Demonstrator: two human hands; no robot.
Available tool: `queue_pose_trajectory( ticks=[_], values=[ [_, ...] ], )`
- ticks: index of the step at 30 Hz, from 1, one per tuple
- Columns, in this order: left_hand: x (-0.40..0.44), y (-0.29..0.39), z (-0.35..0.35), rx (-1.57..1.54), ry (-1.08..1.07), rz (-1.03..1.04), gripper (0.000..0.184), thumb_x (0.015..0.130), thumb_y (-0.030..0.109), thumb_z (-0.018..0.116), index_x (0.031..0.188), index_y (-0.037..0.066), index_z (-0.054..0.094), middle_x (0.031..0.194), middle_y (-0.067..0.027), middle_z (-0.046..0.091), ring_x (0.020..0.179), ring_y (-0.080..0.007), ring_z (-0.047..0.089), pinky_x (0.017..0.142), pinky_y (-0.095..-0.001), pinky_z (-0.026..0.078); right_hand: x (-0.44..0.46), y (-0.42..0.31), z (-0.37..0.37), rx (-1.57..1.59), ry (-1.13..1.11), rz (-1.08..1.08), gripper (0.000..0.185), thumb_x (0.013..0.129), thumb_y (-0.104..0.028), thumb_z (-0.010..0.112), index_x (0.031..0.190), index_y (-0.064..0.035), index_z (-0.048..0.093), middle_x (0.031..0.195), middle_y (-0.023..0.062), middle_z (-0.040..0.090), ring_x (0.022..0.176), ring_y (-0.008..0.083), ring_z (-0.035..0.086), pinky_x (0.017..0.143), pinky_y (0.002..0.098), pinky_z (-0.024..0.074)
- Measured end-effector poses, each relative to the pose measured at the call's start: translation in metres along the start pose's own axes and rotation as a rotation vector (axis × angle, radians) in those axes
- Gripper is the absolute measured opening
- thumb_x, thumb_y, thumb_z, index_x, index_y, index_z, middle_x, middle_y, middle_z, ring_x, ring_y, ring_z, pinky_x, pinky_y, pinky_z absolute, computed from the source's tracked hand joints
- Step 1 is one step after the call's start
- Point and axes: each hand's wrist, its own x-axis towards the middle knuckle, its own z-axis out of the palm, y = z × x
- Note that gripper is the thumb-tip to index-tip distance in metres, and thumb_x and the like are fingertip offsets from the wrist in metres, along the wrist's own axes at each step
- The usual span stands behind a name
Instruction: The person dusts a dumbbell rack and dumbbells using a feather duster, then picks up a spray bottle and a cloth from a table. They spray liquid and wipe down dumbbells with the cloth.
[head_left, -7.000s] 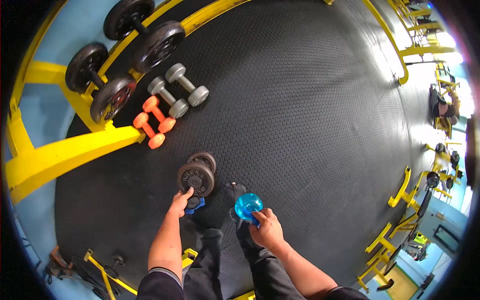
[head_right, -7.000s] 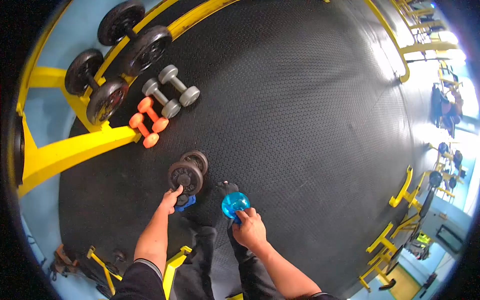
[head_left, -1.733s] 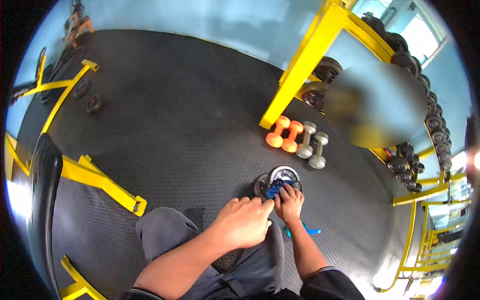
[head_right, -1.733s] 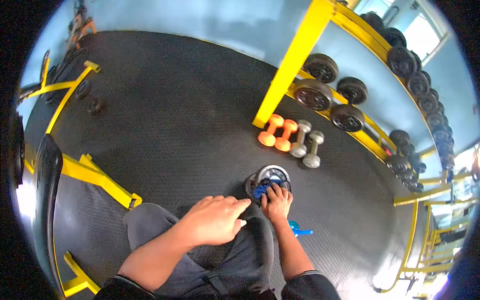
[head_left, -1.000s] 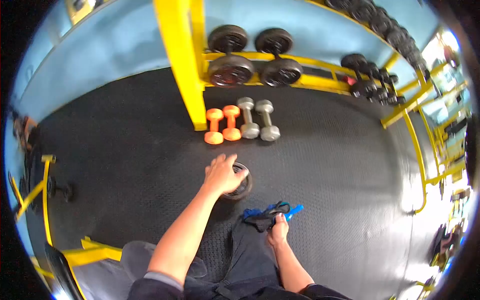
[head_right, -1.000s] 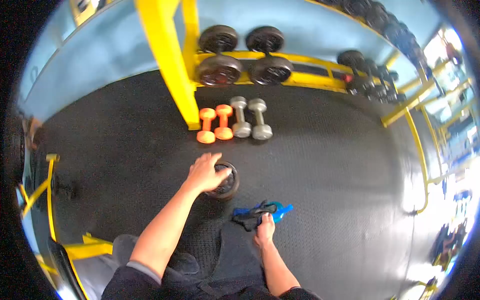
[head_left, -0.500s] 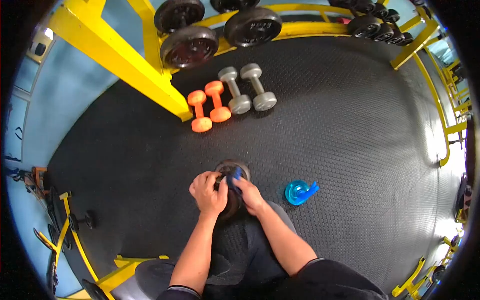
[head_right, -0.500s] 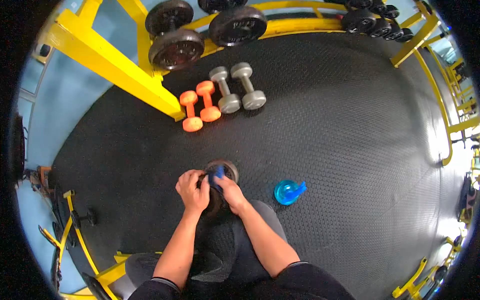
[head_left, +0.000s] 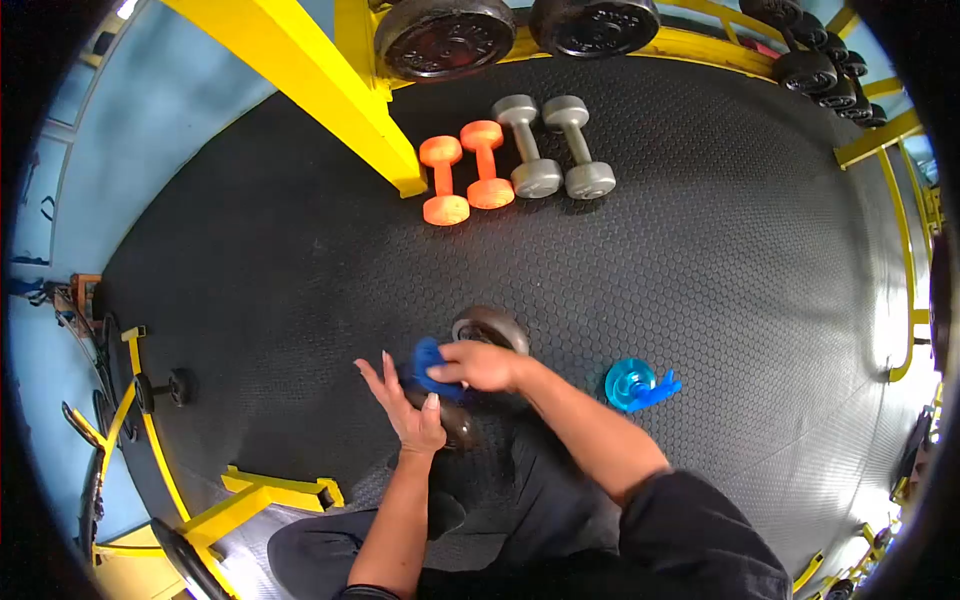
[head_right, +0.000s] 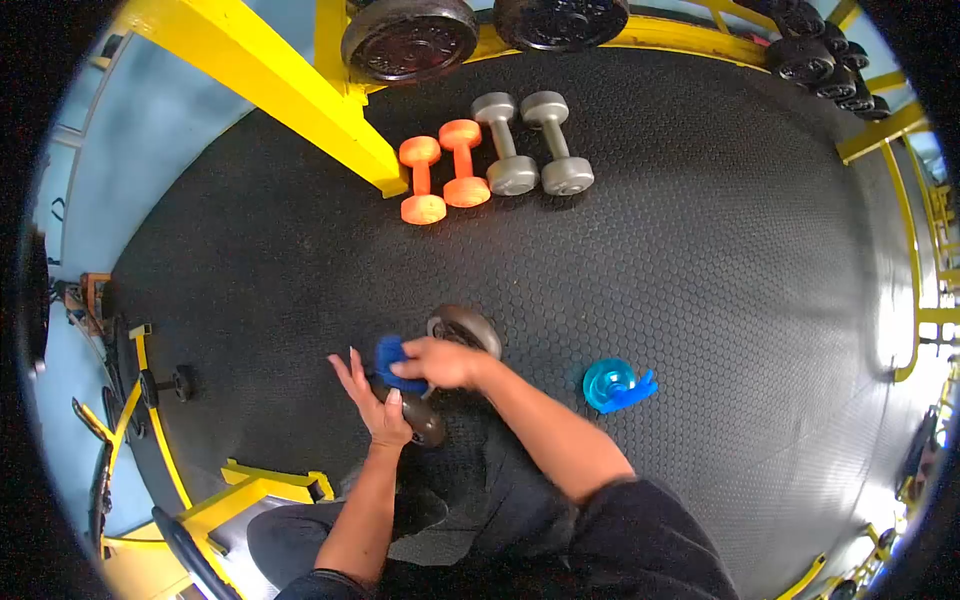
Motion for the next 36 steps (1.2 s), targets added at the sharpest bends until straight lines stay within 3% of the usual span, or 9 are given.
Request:
queue_pose_trajectory(
  ticks=[3,6,13,18,20,23,26,27,36],
  values=[
    [0.004,0.015,-0.008,-0.065,0.016,-0.122,0.069,0.089,0.039,0.038,0.147,0.005,0.022,0.152,-0.0266,0.008,0.139,-0.0431,0.018,0.112,-0.0539,0.014,-0.061,0.041,0.027,0.127,0.222,-0.1,0.031,0.096,-0.031,0.051,0.105,-0.003,0.06,0.091,0.0063,0.064,0.086,0.0155,0.059,0.084,0.0312,0.0481],
    [0.018,0.015,-0.011,-0.054,-0.057,-0.313,0.065,0.089,0.04,0.039,0.142,0.003,0.034,0.148,-0.0229,0.026,0.138,-0.0375,0.023,0.113,-0.0479,0.016,-0.08,0.075,0.068,1.164,0.633,-0.039,0.046,0.098,-0.035,0.044,0.121,0.0038,0.051,0.111,0.0138,0.063,0.1,0.0237,0.061,0.089,0.0384,0.0474],
    [0.019,0.025,0.002,-0.004,-0.027,-0.303,0.069,0.083,0.039,0.049,0.14,0.003,0.037,0.146,-0.0282,0.027,0.136,-0.0431,0.025,0.111,-0.0517,0.019,0.018,0.079,0.073,1.65,0.26,0.095,0.058,0.092,-0.05,0.051,0.122,-0.0016,0.041,0.111,0.0158,0.057,0.099,0.0301,0.059,0.087,0.0439,0.0488],
    [0.016,0.025,0.004,0.024,-0.002,-0.227,0.069,0.082,0.041,0.051,0.137,0.0,0.04,0.143,-0.0302,0.031,0.132,-0.048,0.029,0.109,-0.0567,0.02,-0.035,0.068,0.054,0.645,0.411,0.169,0.036,0.089,-0.036,0.062,0.089,-0.0002,0.063,0.087,0.0089,0.061,0.076,0.017,0.057,0.061,0.0336,0.051],
    [0.015,0.027,0.004,0.022,0.008,-0.204,0.068,0.082,0.04,0.051,0.136,0.0,0.041,0.141,-0.0305,0.033,0.131,-0.0483,0.03,0.109,-0.0569,0.021,-0.052,0.043,0.029,0.45,0.576,0.144,0.033,0.091,-0.032,0.06,0.092,0.0005,0.065,0.084,0.0093,0.066,0.07,0.0163,0.061,0.069,0.0312,0.0528],
    [0.017,0.024,0.003,0.023,0.061,-0.137,0.067,0.082,0.038,0.051,0.134,-0.002,0.042,0.137,-0.031,0.038,0.129,-0.0487,0.033,0.11,-0.0569,0.021,-0.056,-0.015,0.016,0.536,0.782,-0.212,0.04,0.091,-0.039,0.057,0.096,-0.0002,0.064,0.088,0.0099,0.067,0.078,0.0188,0.065,0.073,0.0343,0.0509],
    [0.019,0.023,0.004,0.008,0.049,-0.142,0.067,0.082,0.04,0.052,0.134,-0.002,0.042,0.137,-0.031,0.038,0.128,-0.0483,0.034,0.109,-0.0565,0.022,0.008,0.036,0.021,-0.401,0.566,0.161,0.039,0.093,-0.039,0.051,0.095,-0.0026,0.064,0.1,0.011,0.067,0.104,0.0289,0.06,0.091,0.0417,0.0434],
    [0.02,0.024,0.004,0.008,0.032,-0.15,0.067,0.082,0.038,0.05,0.135,-0.002,0.041,0.138,-0.0299,0.037,0.13,-0.0466,0.033,0.11,-0.0553,0.021,0.012,0.068,0.038,-0.951,0.744,-0.311,0.037,0.091,-0.039,0.053,0.094,-0.0046,0.066,0.105,0.0092,0.065,0.12,0.0299,0.05,0.101,0.0494,0.0361],
    [0.008,0.035,0.01,0.055,0.006,0.018,0.072,0.078,0.054,0.052,0.132,0.006,0.049,0.137,-0.0251,0.042,0.128,-0.0445,0.036,0.103,-0.0523,0.026,0.016,0.059,0.019,-0.931,0.652,-0.221,0.029,0.085,-0.033,0.057,0.078,-0.0064,0.067,0.081,0.0105,0.067,0.09,0.0293,0.061,0.083,0.0415,0.0475]
  ],
)
